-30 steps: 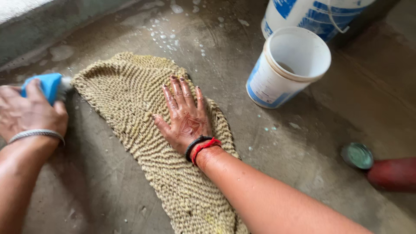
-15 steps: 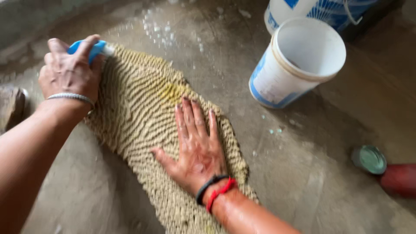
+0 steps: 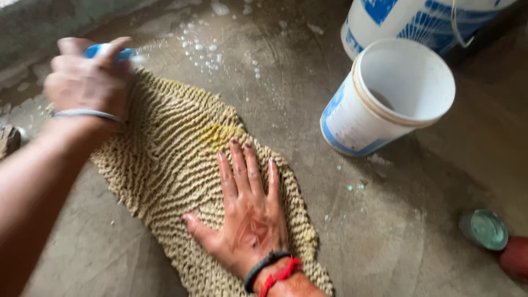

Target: The person washes a circular rug by hand on a stone floor using a blue brush and water from a white bucket, scrubbing different sections and rinsing with water.

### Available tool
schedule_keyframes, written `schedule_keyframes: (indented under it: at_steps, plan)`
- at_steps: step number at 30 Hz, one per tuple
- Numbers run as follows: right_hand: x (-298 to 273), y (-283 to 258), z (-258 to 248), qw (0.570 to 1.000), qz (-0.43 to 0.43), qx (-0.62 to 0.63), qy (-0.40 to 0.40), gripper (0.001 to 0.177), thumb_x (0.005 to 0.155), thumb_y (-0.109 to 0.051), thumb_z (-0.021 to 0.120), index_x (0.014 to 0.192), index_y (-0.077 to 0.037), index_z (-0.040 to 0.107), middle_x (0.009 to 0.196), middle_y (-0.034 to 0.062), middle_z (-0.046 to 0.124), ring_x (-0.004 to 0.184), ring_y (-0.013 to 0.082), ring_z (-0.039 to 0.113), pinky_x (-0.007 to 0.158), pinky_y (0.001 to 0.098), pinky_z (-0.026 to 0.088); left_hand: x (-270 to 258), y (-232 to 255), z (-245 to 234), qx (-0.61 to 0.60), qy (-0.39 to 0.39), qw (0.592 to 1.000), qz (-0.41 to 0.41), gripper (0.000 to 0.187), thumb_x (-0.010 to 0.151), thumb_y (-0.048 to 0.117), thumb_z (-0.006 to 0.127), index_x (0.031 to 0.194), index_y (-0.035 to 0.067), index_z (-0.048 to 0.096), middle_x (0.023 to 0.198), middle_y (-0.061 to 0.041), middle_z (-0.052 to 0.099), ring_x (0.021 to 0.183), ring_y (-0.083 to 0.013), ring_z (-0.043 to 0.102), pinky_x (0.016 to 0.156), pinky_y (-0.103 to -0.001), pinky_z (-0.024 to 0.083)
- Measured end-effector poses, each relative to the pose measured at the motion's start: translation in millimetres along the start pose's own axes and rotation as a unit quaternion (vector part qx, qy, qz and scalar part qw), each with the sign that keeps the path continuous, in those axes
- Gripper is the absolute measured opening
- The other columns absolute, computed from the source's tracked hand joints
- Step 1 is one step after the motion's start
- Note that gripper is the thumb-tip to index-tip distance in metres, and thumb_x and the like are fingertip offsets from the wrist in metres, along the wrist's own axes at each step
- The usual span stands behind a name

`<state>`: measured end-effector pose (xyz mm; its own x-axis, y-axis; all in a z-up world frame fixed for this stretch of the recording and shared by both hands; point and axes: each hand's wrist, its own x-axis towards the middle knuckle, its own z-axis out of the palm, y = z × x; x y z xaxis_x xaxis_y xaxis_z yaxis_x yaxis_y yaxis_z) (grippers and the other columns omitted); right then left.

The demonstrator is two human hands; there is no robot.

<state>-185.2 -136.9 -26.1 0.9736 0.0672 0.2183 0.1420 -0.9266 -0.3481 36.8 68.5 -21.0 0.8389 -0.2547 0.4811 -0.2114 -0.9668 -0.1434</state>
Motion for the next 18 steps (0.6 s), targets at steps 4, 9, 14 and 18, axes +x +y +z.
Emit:
schedule_keyframes:
  at_steps: [4,9,14,18]
  plan:
    - [1.8,0.0,-0.1,1.000,0.000,-0.008,-0.015,0.105,0.080,-0.067,0.060,0.151,0.004,0.031,0.165,0.0220,0.021,0.155,0.0347,0.013,0.122,0.0554,0.005,-60.5,68.3,7.9,-0.245,0.029,0.956,0.156,0.027,0.097,0.005,0.056,0.122,0.009,0.067,0.108,-0.017,0.067,0.099,-0.0317,0.066,0.079,-0.044,0.058]
    - [-1.0,1.8,2.6,1.000,0.000,0.009,-0.028,0.106,0.081,-0.066,0.060,0.152,0.006,0.029,0.164,0.0222,0.022,0.154,0.0353,0.013,0.122,0.0559,0.005,-24.0,28.1,-2.4,-0.080,0.026,0.989,0.119,0.029,0.101,0.024,0.061,0.127,0.020,0.072,0.108,-0.023,0.065,0.085,-0.0326,0.065,0.061,-0.043,0.056]
    - [0.9,-6.5,-9.7,1.000,-0.013,0.026,0.000,0.106,0.083,-0.064,0.061,0.157,0.005,0.027,0.167,0.0236,0.022,0.155,0.0367,0.016,0.121,0.0563,0.007,9.1,72.0,21.4,-0.068,-0.208,0.973,-0.078,0.047,0.115,0.040,0.043,0.111,-0.001,0.067,0.090,-0.014,0.063,0.073,-0.0237,0.062,0.057,-0.039,0.054]
    - [1.7,0.4,-11.2,0.999,-0.025,0.015,-0.021,0.105,0.083,-0.061,0.063,0.157,0.005,0.027,0.164,0.0269,0.020,0.154,0.0405,0.014,0.119,0.0584,0.006,-87.6,124.9,2.2,-0.156,0.038,0.937,0.309,0.039,0.104,0.025,0.057,0.140,0.009,0.060,0.092,-0.015,0.065,0.071,-0.0272,0.064,0.052,-0.039,0.054]
